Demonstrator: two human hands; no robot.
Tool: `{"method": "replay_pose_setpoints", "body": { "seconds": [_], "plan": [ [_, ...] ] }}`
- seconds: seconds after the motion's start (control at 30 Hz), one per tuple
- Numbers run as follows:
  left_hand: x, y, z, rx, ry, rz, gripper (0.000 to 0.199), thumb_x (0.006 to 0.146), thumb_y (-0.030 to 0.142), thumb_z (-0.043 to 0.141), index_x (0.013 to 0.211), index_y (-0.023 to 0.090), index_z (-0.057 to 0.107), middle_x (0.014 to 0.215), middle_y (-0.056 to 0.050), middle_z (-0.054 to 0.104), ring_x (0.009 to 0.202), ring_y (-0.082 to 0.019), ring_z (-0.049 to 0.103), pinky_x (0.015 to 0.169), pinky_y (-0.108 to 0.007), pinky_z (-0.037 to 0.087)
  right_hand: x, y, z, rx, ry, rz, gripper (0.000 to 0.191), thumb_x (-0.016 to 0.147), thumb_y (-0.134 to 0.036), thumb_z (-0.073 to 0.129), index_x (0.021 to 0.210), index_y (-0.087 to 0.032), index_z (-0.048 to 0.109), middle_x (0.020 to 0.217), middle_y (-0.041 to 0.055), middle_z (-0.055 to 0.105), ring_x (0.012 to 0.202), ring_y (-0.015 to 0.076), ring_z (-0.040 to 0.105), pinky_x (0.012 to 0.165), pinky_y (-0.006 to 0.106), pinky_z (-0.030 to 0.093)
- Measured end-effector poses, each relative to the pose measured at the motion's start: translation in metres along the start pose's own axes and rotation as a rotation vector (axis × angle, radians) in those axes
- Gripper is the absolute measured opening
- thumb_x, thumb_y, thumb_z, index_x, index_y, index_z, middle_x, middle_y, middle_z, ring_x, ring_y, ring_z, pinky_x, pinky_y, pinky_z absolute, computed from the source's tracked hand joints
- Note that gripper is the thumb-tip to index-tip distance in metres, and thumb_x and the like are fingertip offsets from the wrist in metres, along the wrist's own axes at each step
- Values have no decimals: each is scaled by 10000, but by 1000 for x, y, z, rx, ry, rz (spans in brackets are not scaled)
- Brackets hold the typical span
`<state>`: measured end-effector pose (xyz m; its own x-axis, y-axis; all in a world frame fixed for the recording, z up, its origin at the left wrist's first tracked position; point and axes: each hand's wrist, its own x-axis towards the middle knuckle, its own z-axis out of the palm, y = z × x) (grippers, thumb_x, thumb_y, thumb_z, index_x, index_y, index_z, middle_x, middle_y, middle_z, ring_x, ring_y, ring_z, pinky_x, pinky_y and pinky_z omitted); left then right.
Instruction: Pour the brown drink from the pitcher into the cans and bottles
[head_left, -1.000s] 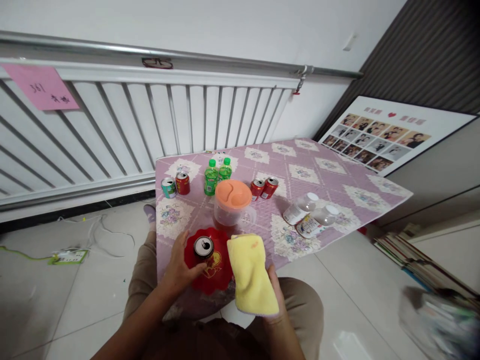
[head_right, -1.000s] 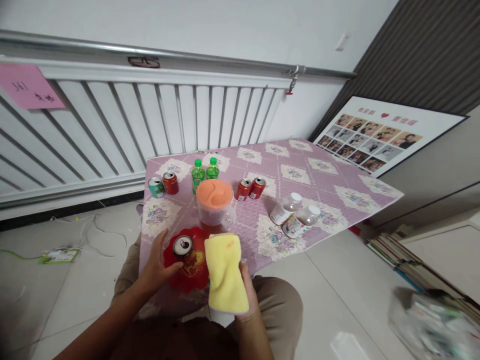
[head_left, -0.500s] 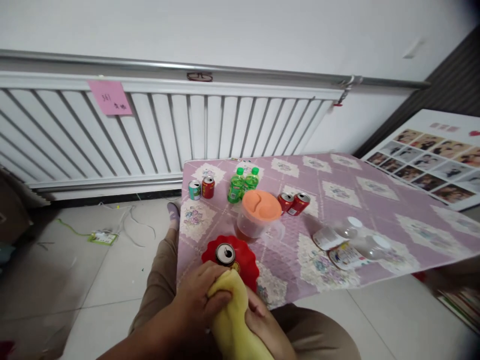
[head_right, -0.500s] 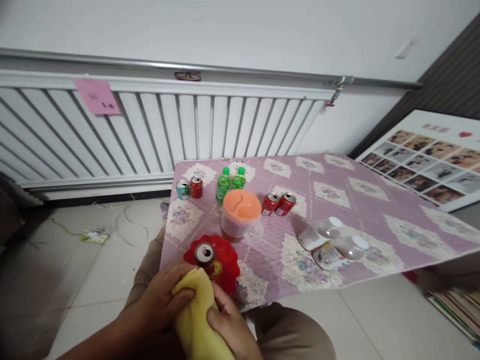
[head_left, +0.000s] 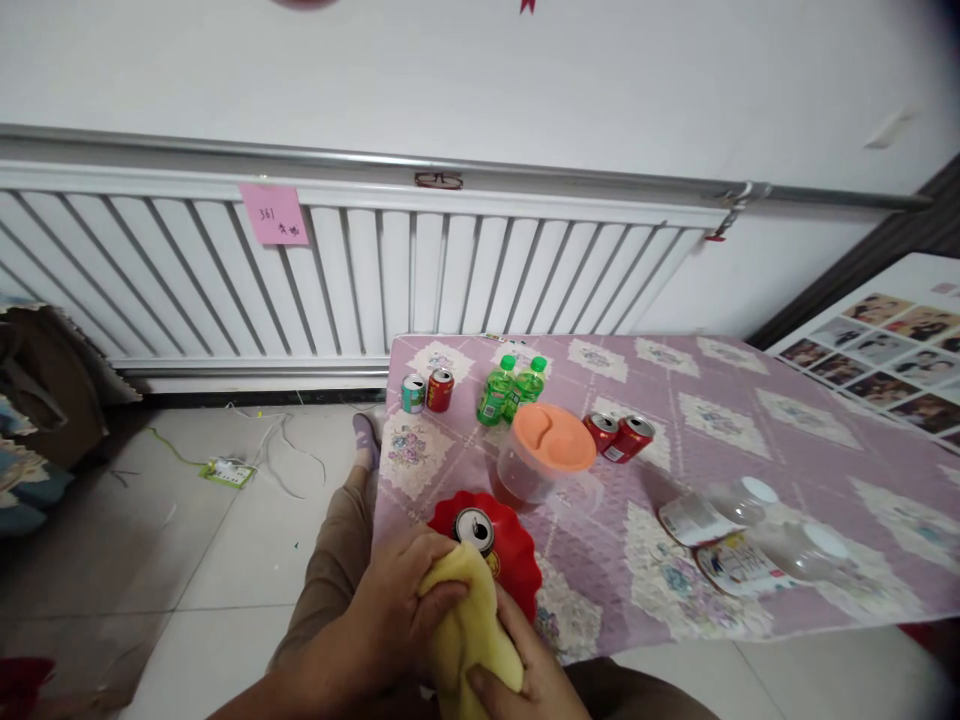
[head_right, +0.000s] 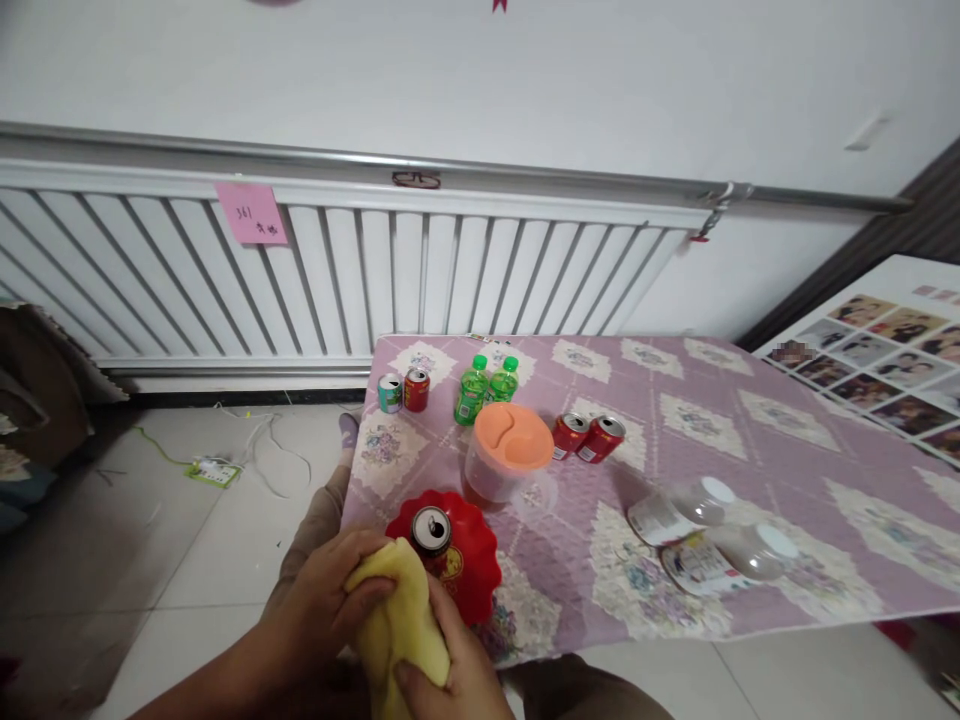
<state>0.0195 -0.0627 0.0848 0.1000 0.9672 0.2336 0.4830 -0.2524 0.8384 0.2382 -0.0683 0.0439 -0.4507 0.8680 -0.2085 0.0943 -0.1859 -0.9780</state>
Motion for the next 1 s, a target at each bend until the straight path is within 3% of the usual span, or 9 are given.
{"method": "replay_pose_setpoints", "body": {
  "seconds": [0.07, 0.17, 0.23, 0.33, 0.47, 0.57, 0.67, 0.8, 1.0],
  "plan": [
    [0, -2, 2, -118, 21, -47, 237, 888, 416, 663, 1063, 263, 707, 1046, -50, 720, 945, -238, 677, 838, -355, 594, 0, -1, 1, -3, 48, -4, 582, 842, -390, 697, 1411, -291, 623, 1470, 98, 610, 1373, 321, 542, 1170, 487, 370],
    [3, -5, 3, -432, 24, -81, 733, 682, 590, 835, 1298, 264, 609, 1207, -82, 672, 1056, -289, 662, 907, -401, 581, -3, -8, -1, 64, 79, -7, 514, 864, -434, 688, 1356, -287, 664, 1397, 96, 667, 1287, 321, 611, 1098, 454, 459],
    [6, -5, 3, -624, -69, -105, 974, 587, 645, 874, 1409, 262, 518, 1284, -98, 642, 1106, -315, 648, 915, -413, 572, -5, -12, -5, 95, 96, 17, 545, 845, -477, 718, 1344, -263, 670, 1330, 110, 704, 1221, 327, 650, 1050, 445, 497],
    [10, -2, 2, -711, -250, -214, 767, 678, 608, 829, 1318, 251, 602, 1175, -68, 690, 1001, -275, 670, 822, -362, 565, -8, -15, -7, 159, 67, 68, 621, 809, -554, 744, 1353, -267, 654, 1267, 114, 731, 1143, 334, 690, 1005, 463, 524],
    [11, 7, 2, -605, -199, -291, 443, 764, 535, 757, 1074, 221, 718, 976, -39, 701, 858, -226, 643, 746, -319, 528, -10, -12, -2, 315, 9, 77, 796, 705, -623, 814, 1399, -299, 598, 1400, 105, 655, 1279, 351, 620, 1073, 476, 468],
    [10, 12, 5, -558, -189, -294, 397, 765, 490, 744, 1058, 223, 721, 976, -41, 696, 870, -229, 629, 763, -325, 519, -13, -6, -2, 445, 7, 47, 960, 607, -640, 871, 1446, -306, 544, 1492, 98, 578, 1380, 358, 533, 1115, 475, 425],
    [8, 12, 11, -599, -283, -309, 477, 738, 441, 770, 1158, 236, 678, 1058, -46, 701, 915, -232, 640, 783, -332, 519, -22, 2, -14, 380, 31, 126, 847, 661, -619, 845, 1401, -294, 592, 1374, 104, 674, 1265, 354, 635, 1065, 494, 475],
    [9, 5, 17, -740, -292, -263, 725, 698, 482, 834, 1328, 257, 555, 1209, -90, 677, 1079, -279, 656, 901, -379, 533, -43, 9, -47, 319, 222, 252, 777, 686, -580, 831, 1364, -260, 628, 1264, 120, 740, 1067, 357, 736, 918, 486, 573],
    [15, -5, 7, -571, -50, -274, 449, 837, 484, 728, 1205, 236, 657, 1183, -107, 688, 1077, -256, 654, 889, -347, 549, -63, 17, -106, 266, 643, 288, 794, 689, -575, 812, 1370, -224, 603, 1142, 124, 790, 934, 356, 773, 779, 449, 621]
  ]
}}
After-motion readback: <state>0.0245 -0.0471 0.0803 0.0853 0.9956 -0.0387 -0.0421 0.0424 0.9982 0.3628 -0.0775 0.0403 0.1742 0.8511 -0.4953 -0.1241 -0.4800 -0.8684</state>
